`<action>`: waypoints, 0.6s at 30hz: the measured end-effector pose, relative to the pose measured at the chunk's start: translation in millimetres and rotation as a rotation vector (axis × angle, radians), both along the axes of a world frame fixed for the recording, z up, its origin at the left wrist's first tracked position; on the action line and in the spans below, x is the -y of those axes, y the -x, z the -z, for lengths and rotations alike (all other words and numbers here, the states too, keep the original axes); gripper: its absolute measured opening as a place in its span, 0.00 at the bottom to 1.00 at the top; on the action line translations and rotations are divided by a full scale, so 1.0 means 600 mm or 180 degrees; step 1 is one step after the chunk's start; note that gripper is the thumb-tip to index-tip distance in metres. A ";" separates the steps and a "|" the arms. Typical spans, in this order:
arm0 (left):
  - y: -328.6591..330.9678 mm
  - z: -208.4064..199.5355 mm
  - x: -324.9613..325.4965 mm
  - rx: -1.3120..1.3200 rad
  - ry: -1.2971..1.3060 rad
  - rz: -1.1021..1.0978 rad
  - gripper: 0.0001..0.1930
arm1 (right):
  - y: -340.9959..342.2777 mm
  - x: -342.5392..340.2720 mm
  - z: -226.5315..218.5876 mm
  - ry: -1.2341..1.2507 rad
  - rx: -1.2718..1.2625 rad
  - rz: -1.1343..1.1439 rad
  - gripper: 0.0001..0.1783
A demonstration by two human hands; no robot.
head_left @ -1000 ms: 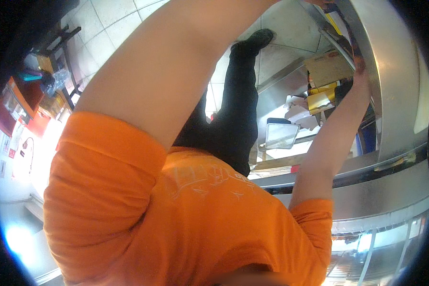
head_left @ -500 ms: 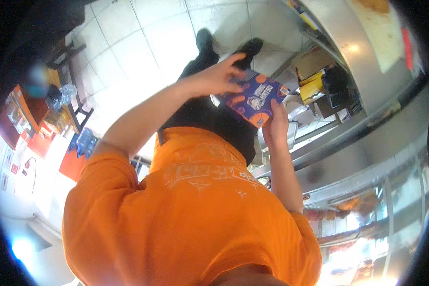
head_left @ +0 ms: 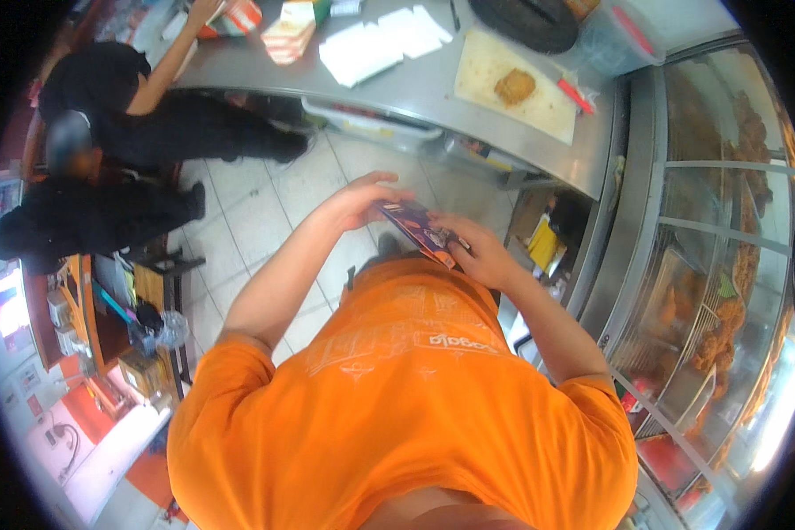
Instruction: The person folds and assembles small paper food boxes at a counter, then places a piece of fried chicken and a scoop of yellow food into one box. The person also briefly picks up a small blue packet from under the counter.
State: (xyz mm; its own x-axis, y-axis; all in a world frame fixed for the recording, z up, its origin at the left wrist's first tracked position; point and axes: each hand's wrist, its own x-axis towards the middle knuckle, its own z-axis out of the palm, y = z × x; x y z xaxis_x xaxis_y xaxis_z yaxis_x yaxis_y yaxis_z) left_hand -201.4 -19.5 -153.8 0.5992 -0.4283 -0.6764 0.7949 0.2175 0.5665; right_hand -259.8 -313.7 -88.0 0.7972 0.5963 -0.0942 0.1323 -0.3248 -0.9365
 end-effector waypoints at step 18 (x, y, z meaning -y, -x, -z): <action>-0.149 -0.149 0.057 0.2866 -0.3769 -0.1116 0.55 | -0.278 -0.017 -0.052 -0.0397 0.0790 0.1389 0.16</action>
State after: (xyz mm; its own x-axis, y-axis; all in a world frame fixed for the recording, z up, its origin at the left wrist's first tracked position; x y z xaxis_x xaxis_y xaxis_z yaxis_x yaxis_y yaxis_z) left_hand -111.9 -54.0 -64.1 0.9383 0.3259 0.1157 0.1087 -0.5955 0.7960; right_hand -93.1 -303.5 -56.6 0.9636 0.1979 0.1800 0.2326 -0.2873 -0.9292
